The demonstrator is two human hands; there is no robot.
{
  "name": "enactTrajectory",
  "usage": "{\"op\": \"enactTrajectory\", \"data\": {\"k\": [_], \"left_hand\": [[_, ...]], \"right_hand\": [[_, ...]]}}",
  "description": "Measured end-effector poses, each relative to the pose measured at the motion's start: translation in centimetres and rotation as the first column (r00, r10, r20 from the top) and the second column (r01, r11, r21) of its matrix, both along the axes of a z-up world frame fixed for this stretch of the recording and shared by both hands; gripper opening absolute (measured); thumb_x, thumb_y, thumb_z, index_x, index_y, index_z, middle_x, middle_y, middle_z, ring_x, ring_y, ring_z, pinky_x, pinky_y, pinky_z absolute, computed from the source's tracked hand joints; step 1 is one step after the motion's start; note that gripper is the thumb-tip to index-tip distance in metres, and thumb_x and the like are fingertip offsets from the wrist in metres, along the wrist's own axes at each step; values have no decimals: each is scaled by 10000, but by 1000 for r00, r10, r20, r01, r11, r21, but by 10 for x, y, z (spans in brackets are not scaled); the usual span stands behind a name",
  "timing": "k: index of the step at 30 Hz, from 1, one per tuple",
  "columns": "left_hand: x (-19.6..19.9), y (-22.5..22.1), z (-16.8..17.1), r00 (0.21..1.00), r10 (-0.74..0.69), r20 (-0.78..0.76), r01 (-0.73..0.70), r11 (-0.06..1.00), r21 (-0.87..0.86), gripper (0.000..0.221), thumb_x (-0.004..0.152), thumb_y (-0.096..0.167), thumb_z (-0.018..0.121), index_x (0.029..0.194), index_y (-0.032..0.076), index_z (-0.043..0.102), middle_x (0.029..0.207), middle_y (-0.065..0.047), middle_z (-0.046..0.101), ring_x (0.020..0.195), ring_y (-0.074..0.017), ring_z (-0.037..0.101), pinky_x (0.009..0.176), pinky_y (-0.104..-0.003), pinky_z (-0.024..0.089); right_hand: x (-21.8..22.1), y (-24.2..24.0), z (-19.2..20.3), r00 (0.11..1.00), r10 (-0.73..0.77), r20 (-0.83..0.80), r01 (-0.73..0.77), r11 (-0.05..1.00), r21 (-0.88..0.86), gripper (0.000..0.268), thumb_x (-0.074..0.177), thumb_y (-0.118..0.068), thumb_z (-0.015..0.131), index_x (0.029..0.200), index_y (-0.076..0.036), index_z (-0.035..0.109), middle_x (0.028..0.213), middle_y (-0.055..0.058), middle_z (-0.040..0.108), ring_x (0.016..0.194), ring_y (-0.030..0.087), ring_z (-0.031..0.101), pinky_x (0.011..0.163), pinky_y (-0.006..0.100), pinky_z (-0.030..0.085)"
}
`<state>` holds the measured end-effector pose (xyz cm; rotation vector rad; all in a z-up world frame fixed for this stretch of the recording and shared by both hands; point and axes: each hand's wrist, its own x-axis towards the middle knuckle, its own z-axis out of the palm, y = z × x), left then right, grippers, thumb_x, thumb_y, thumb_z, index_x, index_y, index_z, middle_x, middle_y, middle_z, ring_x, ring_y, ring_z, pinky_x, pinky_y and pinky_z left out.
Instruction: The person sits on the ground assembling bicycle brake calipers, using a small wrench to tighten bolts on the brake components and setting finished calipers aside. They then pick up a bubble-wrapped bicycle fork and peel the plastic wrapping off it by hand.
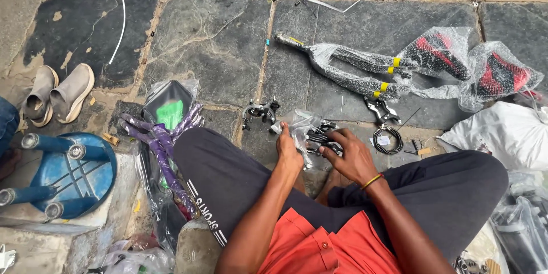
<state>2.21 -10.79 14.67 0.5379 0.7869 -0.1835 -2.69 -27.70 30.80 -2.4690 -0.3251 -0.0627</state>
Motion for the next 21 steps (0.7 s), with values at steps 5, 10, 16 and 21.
{"op": "enactTrajectory", "data": {"k": [5, 10, 16, 21], "left_hand": [[8, 8, -18, 998, 51, 38, -48, 995, -89, 569, 1022, 529, 496, 1317, 60, 620, 1239, -111, 698, 1029, -269, 683, 809, -433, 559], [24, 26, -38, 992, 128, -4, -127, 984, -125, 568, 1004, 562, 433, 1262, 103, 643, 1138, -87, 692, 908, -273, 649, 705, -447, 557], [34, 26, -31, 996, 63, 55, -57, 993, -103, 517, 1031, 557, 482, 1183, 99, 667, 996, -86, 690, 696, -228, 586, 558, -371, 505], [30, 18, -23, 998, 34, 48, -27, 990, -135, 467, 1012, 576, 513, 1105, 142, 657, 869, -45, 643, 581, -186, 530, 467, -323, 440]], "right_hand": [[18, -19, -20, 982, 24, -186, 30, 958, 285, 376, 897, -376, 763, 1010, -18, 766, 858, 126, 674, 710, 279, 614, 613, 392, 446], [32, -66, 8, 908, -85, -411, 400, 472, 786, 340, 999, -354, 728, 963, -16, 744, 664, 18, 583, 496, 77, 400, 472, 296, 279], [65, -98, -18, 832, -389, -396, 363, 921, -143, 347, 962, -371, 769, 1053, -36, 781, 740, 209, 719, 581, 235, 591, 556, 411, 419], [44, -63, -15, 984, -132, -123, 132, 991, -8, 319, 924, -326, 662, 1133, -101, 746, 1148, 72, 759, 807, 263, 759, 753, 392, 601]]}}
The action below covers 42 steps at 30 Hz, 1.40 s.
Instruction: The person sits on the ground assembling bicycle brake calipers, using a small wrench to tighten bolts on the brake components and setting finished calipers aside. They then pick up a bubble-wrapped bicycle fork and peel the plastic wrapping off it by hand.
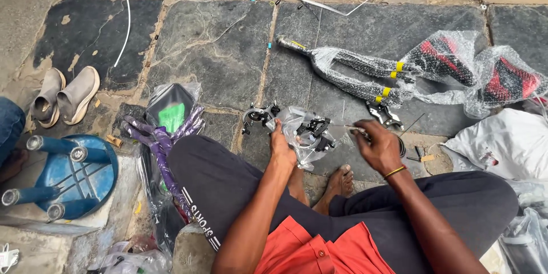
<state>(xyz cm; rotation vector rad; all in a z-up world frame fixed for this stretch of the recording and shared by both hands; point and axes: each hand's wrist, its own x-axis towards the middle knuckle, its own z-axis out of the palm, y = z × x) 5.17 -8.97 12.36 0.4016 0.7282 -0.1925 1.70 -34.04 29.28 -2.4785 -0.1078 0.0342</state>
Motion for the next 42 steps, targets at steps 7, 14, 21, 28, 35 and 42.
{"op": "enactTrajectory", "data": {"k": [7, 14, 21, 28, 35, 42], "left_hand": [[13, -19, 59, 985, -146, 87, 141, 988, 65, 449, 1050, 528, 493, 1107, 122, 676, 895, -41, 691, 638, -180, 605, 493, -330, 470], [33, 1, 85, 894, -444, -51, 86, 58, 995, 488, 1080, 479, 560, 979, 41, 750, 778, -110, 675, 686, -247, 624, 622, -394, 461], [48, -17, 30, 975, -205, -87, 176, 473, 864, 436, 1002, 396, 646, 1075, -29, 717, 837, -170, 690, 673, -322, 577, 635, -559, 473], [-4, -55, 78, 832, -555, -22, 222, 295, 929, 595, 820, 369, 908, 1193, 29, 593, 990, -100, 684, 956, -274, 680, 821, -446, 541], [-1, -32, 83, 726, -686, -43, 18, -44, 999, 300, 1000, 316, 699, 943, 28, 760, 692, -100, 688, 551, -183, 623, 509, -360, 476], [25, -11, 6, 941, -317, -123, 285, 539, 792, 442, 1045, 388, 573, 1203, -16, 656, 859, -45, 607, 569, -103, 562, 406, -255, 490]], "right_hand": [[3, 61, 27, 889, 443, -116, -443, 896, 25, 626, 683, -165, 718, 1296, -66, 640, 1264, 198, 646, 926, 372, 723, 852, 467, 569], [1, 53, -7, 921, 332, -205, -321, 943, 86, 434, 813, -263, 757, 1193, -71, 672, 1150, 145, 727, 1021, 341, 707, 887, 449, 531], [-2, 40, -23, 944, 188, -272, -166, 981, 101, 436, 805, -262, 785, 1195, -84, 704, 1114, 147, 746, 1010, 321, 717, 878, 426, 539], [14, 24, -53, 924, 1, -383, 181, 879, 440, 538, 819, -312, 764, 1257, -30, 630, 1171, 134, 717, 947, 299, 765, 792, 420, 619], [15, -6, -74, 946, -21, -325, 72, 987, 146, 521, 807, -313, 822, 1224, -23, 705, 1092, 163, 747, 966, 264, 731, 864, 410, 555], [4, -11, -50, 910, 47, -413, 100, 939, 328, 356, 801, -284, 802, 996, 11, 761, 791, 127, 685, 707, 210, 571, 653, 384, 447]]}}
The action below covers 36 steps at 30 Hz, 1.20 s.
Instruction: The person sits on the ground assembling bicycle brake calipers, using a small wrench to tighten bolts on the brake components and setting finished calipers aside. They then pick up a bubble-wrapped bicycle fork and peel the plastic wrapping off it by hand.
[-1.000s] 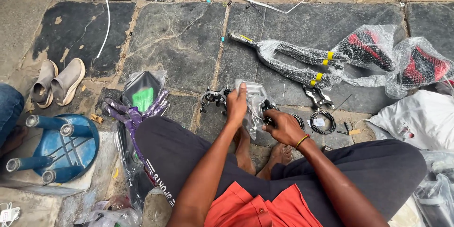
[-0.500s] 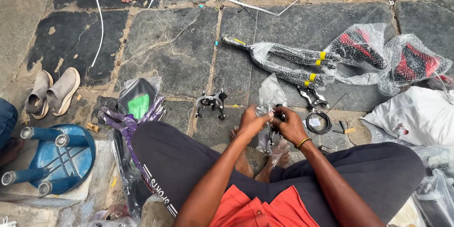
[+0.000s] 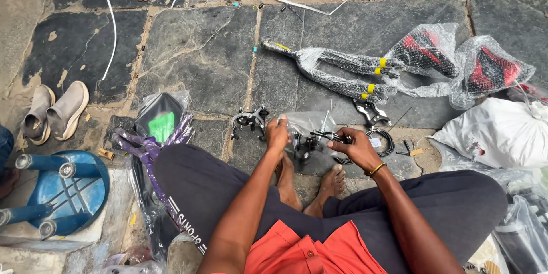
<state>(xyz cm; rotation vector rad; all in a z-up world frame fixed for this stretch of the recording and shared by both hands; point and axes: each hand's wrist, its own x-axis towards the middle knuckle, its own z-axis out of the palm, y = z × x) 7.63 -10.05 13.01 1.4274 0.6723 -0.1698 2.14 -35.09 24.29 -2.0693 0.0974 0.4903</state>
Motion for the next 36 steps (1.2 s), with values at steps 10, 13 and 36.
{"op": "enactTrajectory", "data": {"k": [10, 13, 36], "left_hand": [[16, -36, 21, 970, -146, 192, 182, 965, -186, 389, 1019, 348, 610, 1195, 4, 646, 952, -96, 708, 632, -141, 692, 506, -281, 566], [7, -51, 36, 987, -154, 57, 161, 970, -182, 355, 1001, 321, 632, 1158, 4, 668, 984, -107, 712, 606, -211, 711, 475, -291, 547], [-69, -15, 198, 821, -305, 482, 564, 304, -768, 785, 900, 443, 672, 1585, 209, 370, 1421, -142, 509, 1204, -318, 582, 975, -576, 503]], "right_hand": [[0, -11, 20, 944, -237, -228, 323, 804, 500, 235, 937, -236, 764, 907, -22, 673, 656, -6, 491, 468, 60, 269, 413, 278, 181], [-5, -20, 16, 834, -311, -455, 551, 445, 706, 160, 962, -229, 633, 913, -76, 637, 770, -25, 642, 444, 15, 282, 402, 206, 177], [-9, -50, -58, 603, -604, -521, 768, 263, 584, 255, 1015, -416, 521, 851, -221, 503, 689, -61, 458, 452, 61, 282, 394, 265, 216]]}}
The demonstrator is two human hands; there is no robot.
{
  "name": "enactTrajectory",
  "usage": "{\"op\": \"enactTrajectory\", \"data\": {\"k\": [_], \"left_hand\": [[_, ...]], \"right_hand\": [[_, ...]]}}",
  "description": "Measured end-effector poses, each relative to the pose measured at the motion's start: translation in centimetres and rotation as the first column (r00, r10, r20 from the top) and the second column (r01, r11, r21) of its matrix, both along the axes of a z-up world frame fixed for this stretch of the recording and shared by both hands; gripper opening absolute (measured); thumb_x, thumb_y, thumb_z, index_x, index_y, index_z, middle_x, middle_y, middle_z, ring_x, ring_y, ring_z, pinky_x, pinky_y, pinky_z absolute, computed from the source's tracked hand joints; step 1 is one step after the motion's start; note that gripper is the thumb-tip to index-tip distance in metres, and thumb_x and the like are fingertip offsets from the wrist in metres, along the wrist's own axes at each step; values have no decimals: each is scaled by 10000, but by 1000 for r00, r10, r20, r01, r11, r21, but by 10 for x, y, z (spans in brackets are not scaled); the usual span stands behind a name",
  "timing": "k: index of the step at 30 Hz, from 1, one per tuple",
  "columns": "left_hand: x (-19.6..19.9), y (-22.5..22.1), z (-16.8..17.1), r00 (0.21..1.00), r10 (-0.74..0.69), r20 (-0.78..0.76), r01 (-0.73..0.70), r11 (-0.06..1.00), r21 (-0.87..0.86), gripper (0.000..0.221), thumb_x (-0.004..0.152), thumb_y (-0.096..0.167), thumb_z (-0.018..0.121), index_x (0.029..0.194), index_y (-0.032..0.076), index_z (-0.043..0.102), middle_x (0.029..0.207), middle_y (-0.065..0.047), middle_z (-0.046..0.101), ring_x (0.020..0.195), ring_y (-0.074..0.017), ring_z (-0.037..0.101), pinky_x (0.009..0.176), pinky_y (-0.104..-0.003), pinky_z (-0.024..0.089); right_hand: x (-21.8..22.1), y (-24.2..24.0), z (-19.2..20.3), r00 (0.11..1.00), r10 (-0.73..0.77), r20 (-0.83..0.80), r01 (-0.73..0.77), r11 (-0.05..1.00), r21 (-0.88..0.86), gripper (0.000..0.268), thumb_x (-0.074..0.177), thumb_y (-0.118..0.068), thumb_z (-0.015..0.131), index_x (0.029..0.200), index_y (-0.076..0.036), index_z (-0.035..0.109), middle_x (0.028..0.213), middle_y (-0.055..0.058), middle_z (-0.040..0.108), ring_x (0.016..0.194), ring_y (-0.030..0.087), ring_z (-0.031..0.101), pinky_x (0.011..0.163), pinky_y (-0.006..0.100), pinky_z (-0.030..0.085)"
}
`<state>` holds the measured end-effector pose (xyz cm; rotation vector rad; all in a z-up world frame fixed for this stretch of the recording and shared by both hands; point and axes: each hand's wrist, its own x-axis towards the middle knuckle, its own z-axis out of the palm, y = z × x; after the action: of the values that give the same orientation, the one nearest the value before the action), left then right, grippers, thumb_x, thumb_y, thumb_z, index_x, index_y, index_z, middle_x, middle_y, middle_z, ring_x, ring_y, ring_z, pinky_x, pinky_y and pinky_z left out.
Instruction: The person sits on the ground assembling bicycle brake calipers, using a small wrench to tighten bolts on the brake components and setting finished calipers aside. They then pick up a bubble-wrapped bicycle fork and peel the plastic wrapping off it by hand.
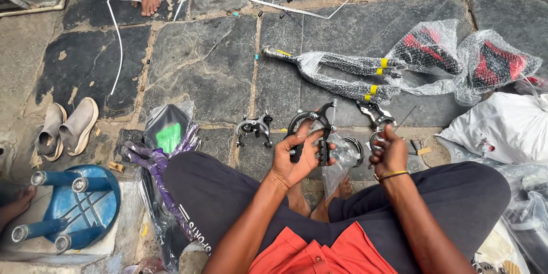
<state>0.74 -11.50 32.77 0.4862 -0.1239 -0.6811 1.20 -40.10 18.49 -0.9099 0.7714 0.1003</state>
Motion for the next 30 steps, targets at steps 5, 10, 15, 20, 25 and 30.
{"op": "enactTrajectory", "data": {"k": [5, 10, 15, 20, 25, 30], "left_hand": [[-10, 10, 23, 986, 99, -136, -115, 987, -111, 696, 973, 577, 586, 1527, 186, 427, 1354, -129, 539, 1131, -331, 602, 925, -577, 537], [-26, 18, 43, 983, 174, -60, -177, 984, -37, 598, 1008, 514, 578, 1465, 142, 475, 1395, -93, 571, 1064, -283, 598, 826, -465, 514], [-39, 14, 64, 973, 217, -76, -221, 974, -54, 582, 997, 509, 584, 1426, 121, 518, 1312, -129, 576, 966, -266, 611, 723, -418, 498], [-49, 16, 72, 967, 252, -42, -254, 967, -34, 585, 1002, 499, 590, 1416, 95, 497, 1329, -115, 564, 985, -265, 614, 739, -422, 503], [-49, 24, 83, 977, 212, -4, -212, 977, -6, 572, 993, 454, 589, 1434, 104, 485, 1355, -81, 556, 1001, -242, 614, 754, -404, 514], [-48, 17, 61, 999, 12, -41, 3, 932, 361, 570, 1036, 533, 532, 1418, 110, 525, 1201, -87, 582, 920, -268, 635, 640, -392, 503]], "right_hand": [[6, 43, 78, 935, 328, -136, -343, 933, -107, 283, 1028, -359, 497, 884, -146, 616, 721, -47, 511, 578, 99, 381, 516, 303, 308], [-22, 87, 217, 791, 606, 83, -476, 695, -539, 243, 949, -218, 609, 1088, -63, 734, 803, -54, 634, 674, 68, 461, 601, 259, 385], [-20, 93, 239, 644, 759, -98, -652, 478, -588, 252, 980, -241, 596, 988, -36, 743, 719, 6, 625, 633, 94, 556, 570, 274, 432], [-25, 89, 230, 566, 824, -21, -679, 452, -578, 252, 1008, -234, 560, 952, -28, 694, 718, 6, 619, 624, 91, 558, 565, 269, 453], [-15, 64, 233, 379, 921, -95, -724, 231, -650, 292, 1074, -239, 559, 913, -1, 614, 706, 58, 555, 614, 143, 483, 545, 328, 409], [-12, 67, 260, 54, 833, -550, 731, -408, -547, 312, 748, -223, 631, 1013, -60, 649, 945, 129, 690, 873, 299, 717, 815, 475, 563]]}}
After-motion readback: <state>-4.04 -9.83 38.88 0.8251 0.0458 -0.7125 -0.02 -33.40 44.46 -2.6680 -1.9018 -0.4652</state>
